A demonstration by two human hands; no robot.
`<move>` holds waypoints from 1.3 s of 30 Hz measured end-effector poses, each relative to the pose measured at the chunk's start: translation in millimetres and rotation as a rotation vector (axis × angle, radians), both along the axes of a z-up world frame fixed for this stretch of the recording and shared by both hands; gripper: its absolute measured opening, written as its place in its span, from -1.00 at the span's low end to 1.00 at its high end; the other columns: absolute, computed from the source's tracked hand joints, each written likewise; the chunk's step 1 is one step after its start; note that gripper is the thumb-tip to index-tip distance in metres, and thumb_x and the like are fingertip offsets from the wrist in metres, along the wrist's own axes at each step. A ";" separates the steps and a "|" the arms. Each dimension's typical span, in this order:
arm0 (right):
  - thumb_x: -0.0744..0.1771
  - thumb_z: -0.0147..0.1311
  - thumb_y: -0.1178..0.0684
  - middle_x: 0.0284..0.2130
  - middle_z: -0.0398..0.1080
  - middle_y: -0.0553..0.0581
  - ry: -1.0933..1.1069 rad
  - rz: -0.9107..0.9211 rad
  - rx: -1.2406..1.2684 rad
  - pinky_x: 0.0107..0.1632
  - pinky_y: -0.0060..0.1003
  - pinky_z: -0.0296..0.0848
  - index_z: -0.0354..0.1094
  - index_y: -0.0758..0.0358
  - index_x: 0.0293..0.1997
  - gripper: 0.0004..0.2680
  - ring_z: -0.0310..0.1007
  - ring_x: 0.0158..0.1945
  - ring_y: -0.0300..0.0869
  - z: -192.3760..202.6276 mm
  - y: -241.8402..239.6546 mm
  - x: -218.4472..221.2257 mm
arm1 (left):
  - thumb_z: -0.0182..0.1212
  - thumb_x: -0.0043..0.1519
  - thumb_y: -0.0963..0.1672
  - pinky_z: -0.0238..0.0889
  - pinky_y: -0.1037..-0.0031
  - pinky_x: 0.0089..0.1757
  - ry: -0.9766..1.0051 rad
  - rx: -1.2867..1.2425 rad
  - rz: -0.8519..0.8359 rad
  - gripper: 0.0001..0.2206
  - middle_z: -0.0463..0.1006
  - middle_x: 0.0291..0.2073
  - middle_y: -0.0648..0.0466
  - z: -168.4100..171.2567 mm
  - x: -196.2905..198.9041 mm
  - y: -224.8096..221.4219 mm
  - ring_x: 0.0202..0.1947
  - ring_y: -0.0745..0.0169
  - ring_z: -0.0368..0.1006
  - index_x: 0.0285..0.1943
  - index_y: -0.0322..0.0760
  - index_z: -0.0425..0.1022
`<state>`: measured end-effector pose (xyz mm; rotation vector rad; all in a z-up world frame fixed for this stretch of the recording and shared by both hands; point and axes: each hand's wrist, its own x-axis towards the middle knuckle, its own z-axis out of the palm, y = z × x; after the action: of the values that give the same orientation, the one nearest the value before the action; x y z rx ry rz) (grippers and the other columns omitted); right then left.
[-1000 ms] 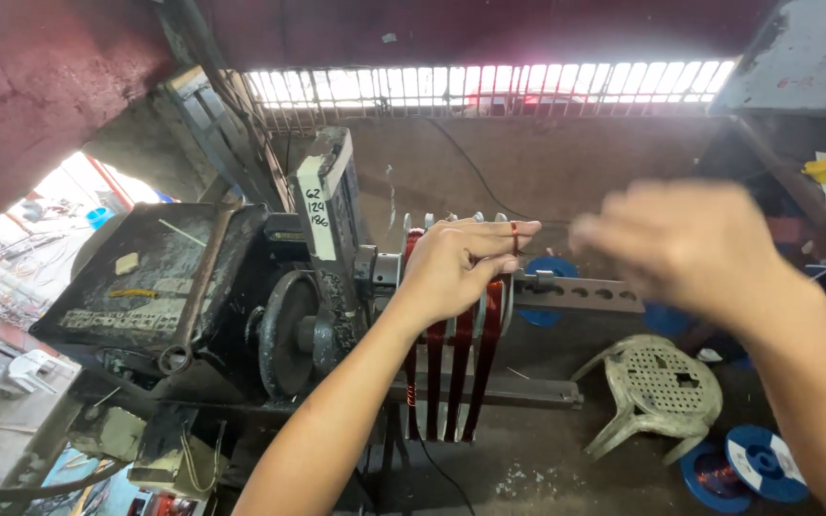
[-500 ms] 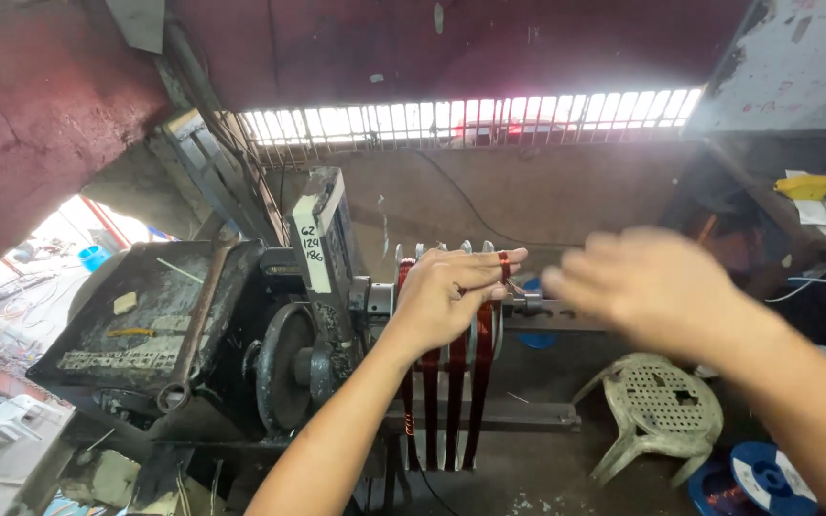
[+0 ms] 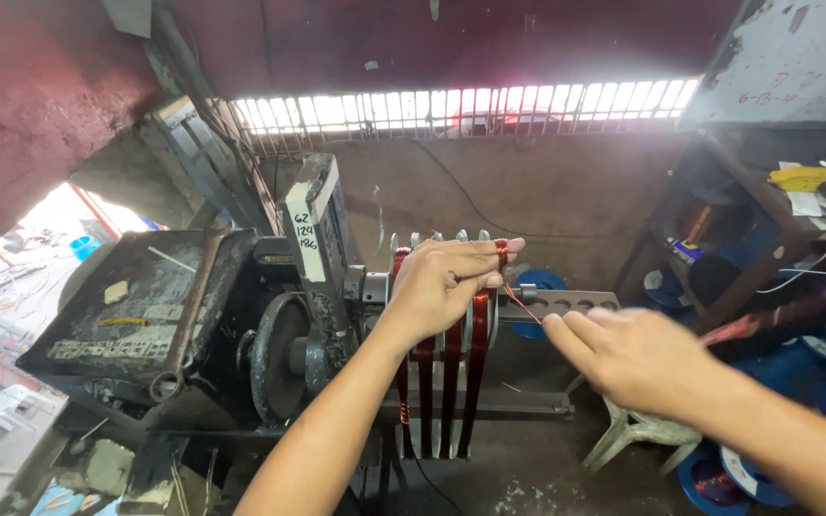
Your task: Winding copper wire onto a machine to create electromagnetic coils for motor or transformer repair.
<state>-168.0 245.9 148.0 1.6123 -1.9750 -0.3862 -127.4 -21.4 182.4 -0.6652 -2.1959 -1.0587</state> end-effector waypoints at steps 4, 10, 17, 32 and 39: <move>0.32 -0.01 0.05 -0.46 0.32 0.06 0.313 0.228 -0.128 -0.47 -0.23 0.36 0.41 0.18 -0.05 -0.83 0.37 -0.45 -0.05 82.4 -24.6 -29.5 | 0.33 0.19 -0.11 0.32 0.36 -0.05 -0.010 -0.006 -0.037 -0.84 0.68 -0.09 0.10 -1.7 -2.5 -2.2 -0.07 -0.01 0.61 -0.06 -0.09 0.64; 0.39 0.08 -0.03 -0.44 0.52 0.14 -0.578 -0.289 -0.720 -0.26 -0.12 0.48 0.56 0.07 -0.27 -0.86 0.55 -0.34 0.07 45.3 -90.1 -68.1 | 0.34 0.19 -0.07 0.29 0.44 -0.03 0.005 0.001 -0.048 -0.82 0.67 -0.07 0.21 -15.5 -13.0 -7.3 -0.04 0.09 0.60 -0.04 0.05 0.63; 0.29 -0.12 0.11 -0.37 0.47 0.09 -0.109 -0.261 -0.081 -0.48 -0.19 0.50 0.34 0.18 -0.01 -0.79 0.56 -0.49 -0.01 20.9 -27.8 17.6 | 0.34 0.19 -0.06 0.27 0.47 -0.02 0.007 -0.027 0.019 -0.83 0.68 -0.08 0.21 -2.9 -0.6 -3.7 -0.02 0.17 0.60 -0.06 0.04 0.64; 0.31 -0.07 0.01 -0.56 0.48 0.15 -0.349 -0.369 -0.349 -0.40 -0.04 0.44 0.40 0.16 -0.30 -0.87 0.53 -0.46 0.09 -20.4 -64.7 -38.4 | 0.38 0.15 -0.11 0.38 0.41 0.02 -0.018 0.017 -0.005 -0.80 0.67 -0.09 0.20 -8.0 -4.3 -8.7 0.02 0.12 0.57 -0.06 0.07 0.64; 0.30 0.09 0.02 -0.50 0.32 -0.07 0.409 0.025 -0.186 -0.42 -0.31 0.33 0.45 0.02 -0.31 -0.95 0.41 -0.43 -0.12 107.2 -39.7 -8.4 | 0.36 0.16 -0.15 0.38 0.25 0.04 -0.041 0.041 -0.053 -0.81 0.67 -0.08 0.05 1.2 -2.7 -6.4 0.00 -0.07 0.57 -0.05 -0.10 0.63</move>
<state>-176.5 206.2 255.2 1.3190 -1.6284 -0.4661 -130.1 -27.8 183.5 -0.6923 -2.1957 -1.1508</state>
